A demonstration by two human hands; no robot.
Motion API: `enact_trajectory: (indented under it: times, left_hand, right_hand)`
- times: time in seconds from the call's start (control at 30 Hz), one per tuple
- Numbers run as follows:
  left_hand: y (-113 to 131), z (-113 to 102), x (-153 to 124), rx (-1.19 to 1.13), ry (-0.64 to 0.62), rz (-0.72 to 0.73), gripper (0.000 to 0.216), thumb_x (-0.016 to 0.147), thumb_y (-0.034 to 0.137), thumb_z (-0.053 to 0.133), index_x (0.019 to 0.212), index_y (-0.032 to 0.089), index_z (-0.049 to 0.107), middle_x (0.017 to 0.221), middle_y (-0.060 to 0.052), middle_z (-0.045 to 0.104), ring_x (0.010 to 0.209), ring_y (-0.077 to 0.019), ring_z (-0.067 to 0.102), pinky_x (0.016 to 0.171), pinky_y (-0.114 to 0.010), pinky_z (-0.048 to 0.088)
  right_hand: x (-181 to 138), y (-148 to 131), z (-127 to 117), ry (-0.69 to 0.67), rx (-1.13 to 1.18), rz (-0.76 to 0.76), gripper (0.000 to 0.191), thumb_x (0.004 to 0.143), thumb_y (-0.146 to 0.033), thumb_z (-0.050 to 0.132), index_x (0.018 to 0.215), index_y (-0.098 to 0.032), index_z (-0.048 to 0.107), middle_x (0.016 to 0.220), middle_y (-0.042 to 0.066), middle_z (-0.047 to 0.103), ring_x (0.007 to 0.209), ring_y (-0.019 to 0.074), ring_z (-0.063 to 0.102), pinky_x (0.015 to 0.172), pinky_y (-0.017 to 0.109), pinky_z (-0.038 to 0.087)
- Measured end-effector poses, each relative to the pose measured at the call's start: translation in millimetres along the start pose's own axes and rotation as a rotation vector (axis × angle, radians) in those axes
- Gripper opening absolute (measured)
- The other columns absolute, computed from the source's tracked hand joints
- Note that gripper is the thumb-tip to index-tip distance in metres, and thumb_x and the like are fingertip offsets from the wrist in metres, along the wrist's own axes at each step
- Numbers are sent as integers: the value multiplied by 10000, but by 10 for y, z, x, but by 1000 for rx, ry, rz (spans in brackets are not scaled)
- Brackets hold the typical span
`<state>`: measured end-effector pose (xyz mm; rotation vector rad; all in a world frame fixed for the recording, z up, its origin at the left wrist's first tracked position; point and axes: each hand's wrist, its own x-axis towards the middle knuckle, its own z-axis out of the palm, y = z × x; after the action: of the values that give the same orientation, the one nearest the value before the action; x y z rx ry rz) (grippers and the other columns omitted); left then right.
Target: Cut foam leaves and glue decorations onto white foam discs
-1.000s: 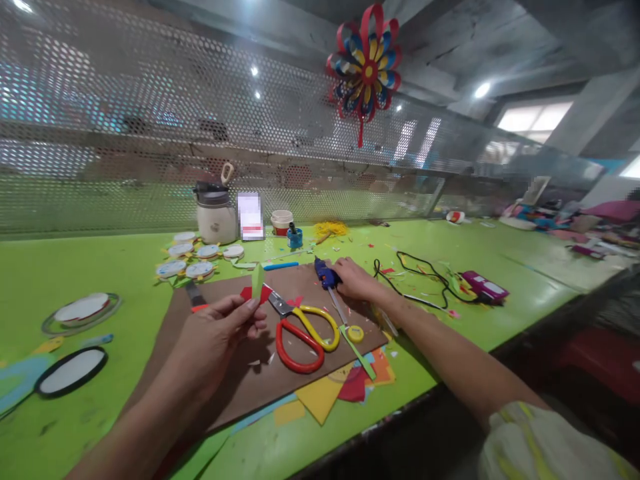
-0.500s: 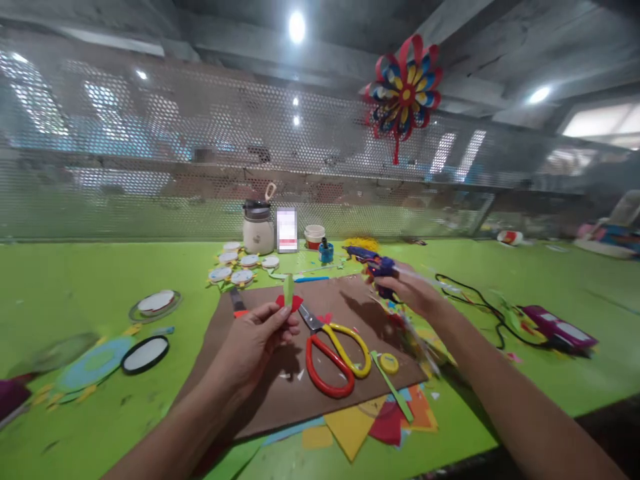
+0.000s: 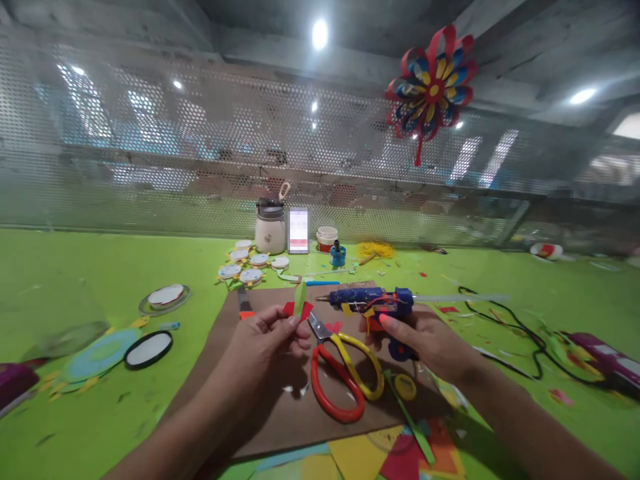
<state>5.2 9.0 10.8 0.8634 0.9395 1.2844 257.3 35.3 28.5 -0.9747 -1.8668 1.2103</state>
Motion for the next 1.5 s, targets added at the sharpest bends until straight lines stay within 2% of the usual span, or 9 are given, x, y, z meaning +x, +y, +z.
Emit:
enact_trajectory:
  times: [0.13,0.3,0.43,0.63,0.83,1.07,1.23,1.37,1.5]
  left_hand:
    - [-5,37,-42,-41,-40,-56,341,726,303,753,1009,224,581,654,-11,668,485,-160,601,447,-294,522]
    - [-39,5,-23,-8,-123,-94,229,751,342,723,848,210,563,642,-29,675,427,-163,580,416,-321,517]
    - [-91,-4,5,96,-175,-103,235,751,344,733,766,182,563,654,-68,692,459,-134,578,449,-264,504]
    - [-163,56,-17,142,-234,-158,270,735,395,738,749,182,572,653,-71,689,491,-153,600,440,-261,504]
    - [-191,133,-66,243,-178,-137,274,735,421,717,786,180,597,614,-71,682,468,-178,612,440,-280,501]
    - [-216,109,-52,159,-58,-188,293,740,421,729,726,145,631,645,-74,677,587,-149,642,547,-220,468]
    - [-216,13,-9,149,-41,-90,312,788,442,671,686,159,586,565,-24,605,461,-124,539,467,-243,410]
    - [-202,-24,30,131,-50,-39,291,802,416,653,683,160,581,560,-13,575,468,-134,531,467,-261,407]
    - [-194,-70,97,151,-14,16,267,756,384,703,698,135,624,605,-27,591,518,-121,531,501,-240,409]
  right_hand:
    - [19,70,-50,-15,72,3,354,890,-493,573,923,-175,725,815,78,704,752,181,641,694,304,502]
    - [49,144,-44,-38,353,-25,315,873,-443,621,1035,-189,716,987,106,712,844,209,657,764,358,514]
    - [64,142,22,-34,504,-33,312,855,-373,662,1133,-232,677,1107,100,692,933,225,655,797,383,516]
    - [60,190,146,-32,514,85,334,771,-386,751,1057,-221,700,1038,65,710,892,206,660,868,398,500]
    - [76,168,265,-53,471,144,374,662,-412,823,948,-196,716,899,32,718,774,171,634,771,343,511]
    - [81,153,269,-27,512,92,290,792,-388,722,1014,-201,717,991,61,724,891,188,663,847,355,507]
    - [36,119,109,16,337,37,286,820,-428,690,984,-197,724,1010,75,721,910,204,661,839,350,500]
    - [-23,65,5,-31,87,76,373,792,-479,698,1008,-176,725,941,75,721,871,212,643,795,356,511]
    - [-75,68,0,-85,-91,97,379,817,-503,649,972,-165,725,862,60,694,841,202,605,744,317,504]
